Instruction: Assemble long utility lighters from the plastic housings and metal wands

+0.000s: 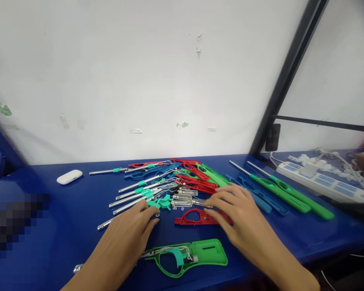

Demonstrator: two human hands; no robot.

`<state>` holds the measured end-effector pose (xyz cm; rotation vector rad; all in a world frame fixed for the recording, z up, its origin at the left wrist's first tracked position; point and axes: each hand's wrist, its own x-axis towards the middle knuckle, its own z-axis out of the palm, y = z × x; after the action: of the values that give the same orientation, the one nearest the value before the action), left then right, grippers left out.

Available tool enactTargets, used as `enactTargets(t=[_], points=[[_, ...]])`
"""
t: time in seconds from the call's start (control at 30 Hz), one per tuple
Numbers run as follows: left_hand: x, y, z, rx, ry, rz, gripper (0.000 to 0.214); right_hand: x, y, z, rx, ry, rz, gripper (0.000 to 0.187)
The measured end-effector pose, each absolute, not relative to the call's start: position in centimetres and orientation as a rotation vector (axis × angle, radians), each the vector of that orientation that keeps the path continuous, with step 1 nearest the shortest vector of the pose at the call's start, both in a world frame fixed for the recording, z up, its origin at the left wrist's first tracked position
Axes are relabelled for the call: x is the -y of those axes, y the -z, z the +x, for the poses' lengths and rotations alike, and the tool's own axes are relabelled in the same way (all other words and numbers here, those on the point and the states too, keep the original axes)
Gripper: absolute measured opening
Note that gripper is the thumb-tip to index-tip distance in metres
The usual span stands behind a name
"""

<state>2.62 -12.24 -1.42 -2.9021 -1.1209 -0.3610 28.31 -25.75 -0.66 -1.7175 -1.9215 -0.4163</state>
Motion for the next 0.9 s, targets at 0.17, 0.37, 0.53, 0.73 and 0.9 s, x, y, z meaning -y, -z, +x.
enactTargets(t=[0.17,0.37,0.53,0.73,0.9], points=[[12.4,0.7,3.2,1.176,0.243,-2.859,0.028,23.1,-1.3,29.0,1.988,0.323,-1.833,0.013],[12.0,0.6,3.6,1.174,0.146,-2.846,0.031,21.2,-0.5,29.3,1.993,0.224,-1.956,0.005],[11.6,1.2,3.2,1.195,0.123,-2.844,0.027,20.6,0.7,29.2,1.953,0.171,-2.007,0.015],[11.5,1.6,2.9,1.213,0.173,-2.872,0.034,21.7,-0.1,29.6,1.954,0.169,-1.957,0.011],[11.6,1.2,2.3,1.224,0.237,-2.947,0.032,23.3,-1.9,29.8,1.943,0.129,-1.890,0.013]])
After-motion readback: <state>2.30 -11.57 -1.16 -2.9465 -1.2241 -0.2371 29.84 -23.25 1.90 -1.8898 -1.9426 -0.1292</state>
